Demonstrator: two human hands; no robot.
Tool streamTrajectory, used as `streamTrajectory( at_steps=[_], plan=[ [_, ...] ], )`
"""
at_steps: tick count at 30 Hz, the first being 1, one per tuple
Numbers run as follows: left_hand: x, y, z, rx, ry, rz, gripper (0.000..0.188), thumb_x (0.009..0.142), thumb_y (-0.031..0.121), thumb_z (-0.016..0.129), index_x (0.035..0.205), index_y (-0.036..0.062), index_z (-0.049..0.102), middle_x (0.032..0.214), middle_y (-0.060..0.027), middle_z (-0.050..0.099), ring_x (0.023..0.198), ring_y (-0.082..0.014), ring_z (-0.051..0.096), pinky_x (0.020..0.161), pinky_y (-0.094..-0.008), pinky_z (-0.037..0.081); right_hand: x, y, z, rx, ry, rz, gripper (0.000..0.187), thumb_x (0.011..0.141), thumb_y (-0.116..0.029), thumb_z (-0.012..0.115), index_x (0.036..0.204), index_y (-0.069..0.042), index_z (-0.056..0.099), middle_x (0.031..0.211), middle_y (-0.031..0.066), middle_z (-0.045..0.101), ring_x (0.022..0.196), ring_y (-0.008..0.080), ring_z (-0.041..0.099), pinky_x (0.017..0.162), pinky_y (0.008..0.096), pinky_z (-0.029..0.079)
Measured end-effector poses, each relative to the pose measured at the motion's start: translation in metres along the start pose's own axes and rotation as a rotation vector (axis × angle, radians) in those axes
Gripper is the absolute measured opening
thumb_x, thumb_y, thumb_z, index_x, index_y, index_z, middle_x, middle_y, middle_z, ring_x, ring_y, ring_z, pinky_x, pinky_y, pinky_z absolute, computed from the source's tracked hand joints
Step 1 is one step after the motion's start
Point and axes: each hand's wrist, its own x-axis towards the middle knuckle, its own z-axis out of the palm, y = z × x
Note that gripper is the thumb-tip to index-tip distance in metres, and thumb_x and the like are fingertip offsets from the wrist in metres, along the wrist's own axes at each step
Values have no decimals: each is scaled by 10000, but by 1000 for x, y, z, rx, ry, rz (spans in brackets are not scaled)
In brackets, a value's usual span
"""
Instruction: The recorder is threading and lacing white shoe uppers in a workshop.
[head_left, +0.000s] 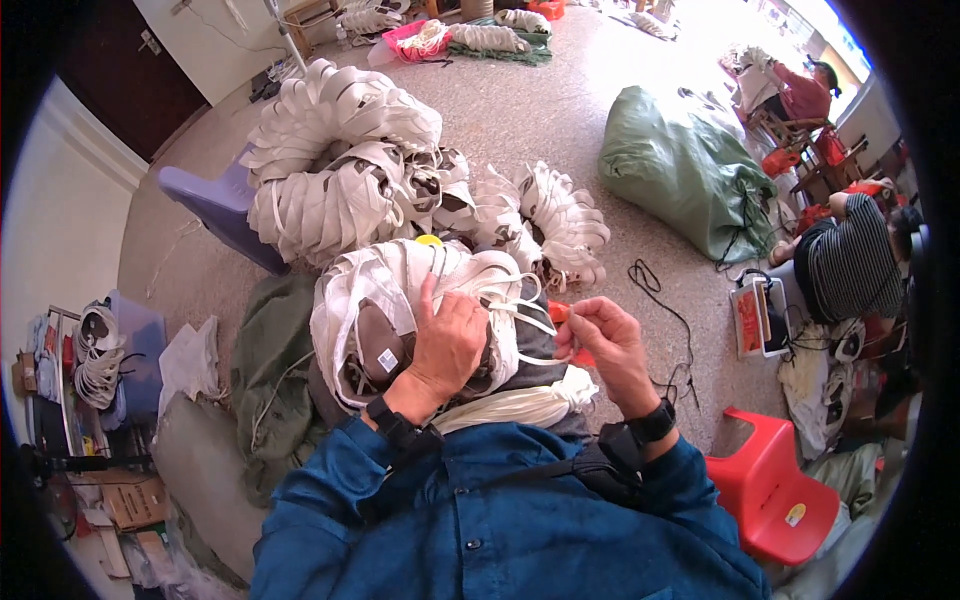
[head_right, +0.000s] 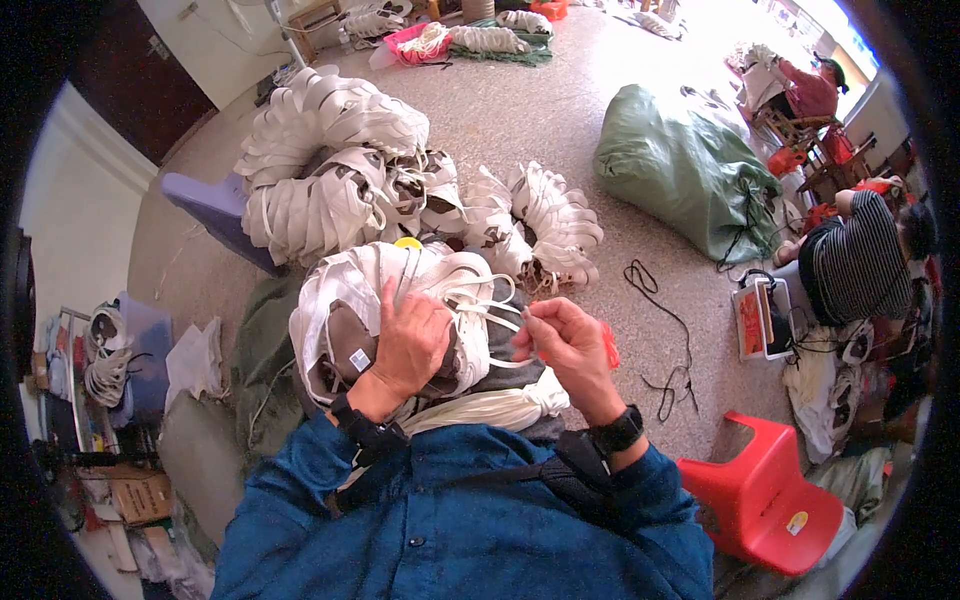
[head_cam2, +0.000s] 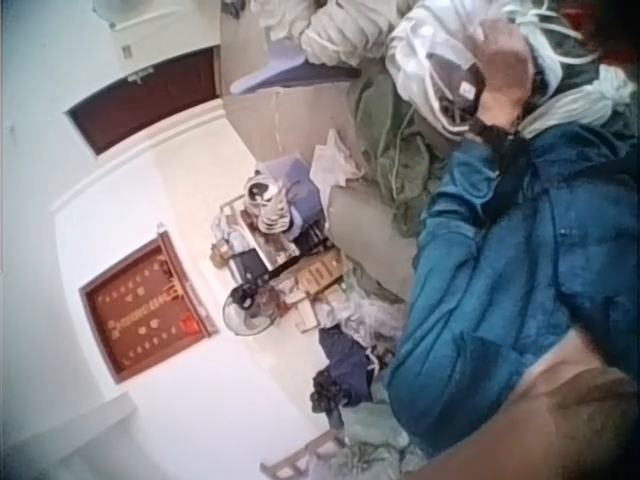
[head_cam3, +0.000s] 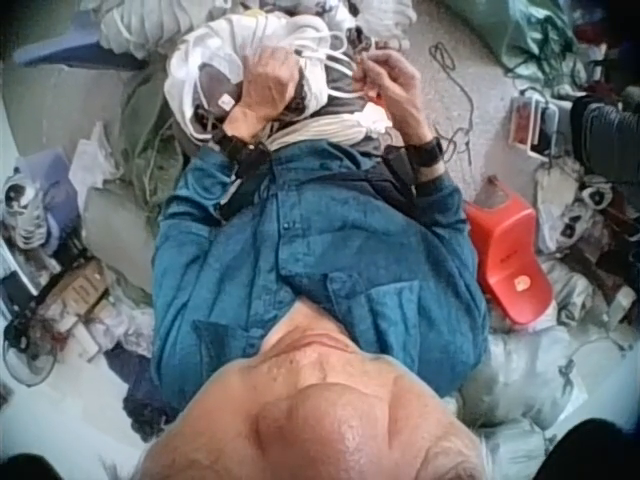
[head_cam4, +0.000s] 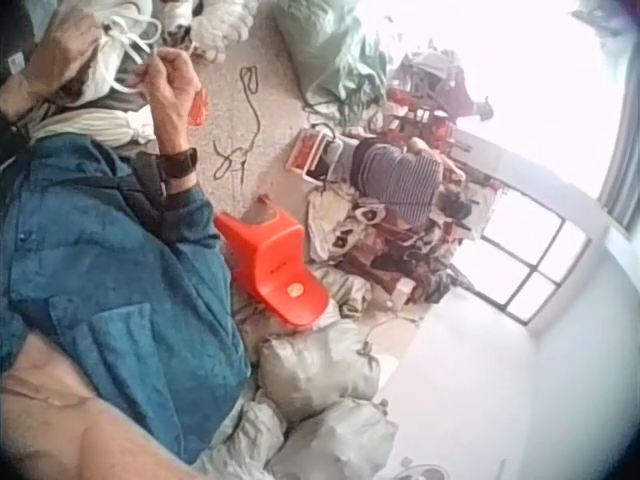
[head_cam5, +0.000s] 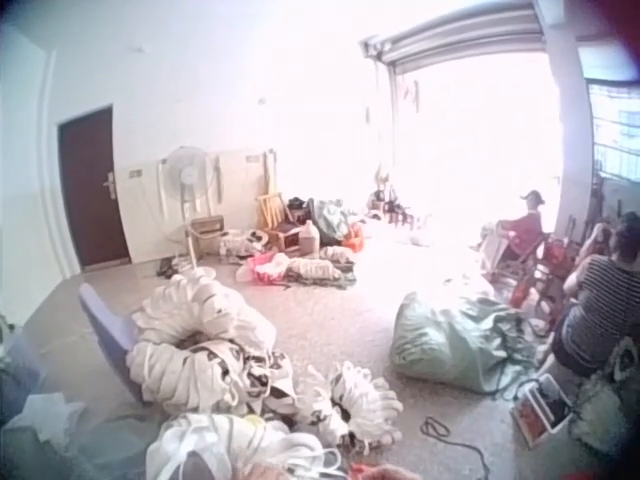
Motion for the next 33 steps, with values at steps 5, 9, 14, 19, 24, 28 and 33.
streamTrajectory(
  at_steps=[5, 9, 14, 19, 24, 28, 33],
  plan=[
    [-10, 1, -14, -155, -5, -72, 84, 829, 89, 660, 911, 67, 664, 836, -75, 659, 863, -251, 648, 1087, -495, 355, 23, 24, 34, -6, -33, -108, 102, 1003, -81, 569, 1051, 9, 570, 891, 88, 692, 762, 134, 670, 729, 259, 550],
    [-17, 4, -63, -544, 40, -299, 96, 844, 39, 669, 939, 46, 660, 843, -143, 657, 803, -325, 645, 835, -433, 488, 39, 33, 63, -76, -134, -212, 78, 986, -56, 585, 1013, 17, 587, 919, 67, 692, 864, 119, 662, 799, 256, 532],
    [-25, 0, -105, -617, 113, -413, 110, 842, 3, 684, 947, 27, 665, 861, -135, 669, 750, -318, 652, 660, -376, 513, 31, 13, 109, -271, -305, -314, 91, 953, -65, 612, 1010, 5, 620, 836, 79, 670, 799, 141, 642, 702, 295, 505],
    [-30, -1, -122, -679, 86, -454, 98, 866, -38, 668, 948, 7, 696, 842, -91, 662, 745, -168, 641, 654, -290, 499, 27, 8, 119, -392, -287, -393, 95, 941, -53, 609, 1018, 1, 625, 829, 106, 673, 764, 168, 650, 672, 305, 502],
    [-37, -6, -125, -692, 76, -439, 149, 912, 5, 636, 1059, 15, 660, 908, -149, 673, 759, -274, 674, 667, -337, 520, 24, -2, 125, -495, -311, -410, 105, 925, -48, 620, 1020, -7, 633, 828, 121, 680, 743, 199, 661, 663, 309, 508],
    [-36, 1, -132, -785, 28, -578, 233, 956, 8, 567, 1187, 33, 564, 951, -194, 676, 830, -325, 699, 698, -382, 534, 22, -3, 126, -528, -303, -435, 104, 919, -50, 627, 1014, -13, 642, 826, 134, 679, 749, 229, 672, 666, 320, 515],
    [-30, 0, -137, -649, -60, -418, 151, 968, 13, 545, 1119, 22, 540, 899, -194, 667, 820, -333, 694, 682, -393, 532, 17, -9, 122, -558, -385, -500, 102, 911, -46, 625, 1000, -4, 649, 859, 148, 677, 775, 281, 683, 681, 350, 529]
  ],
)
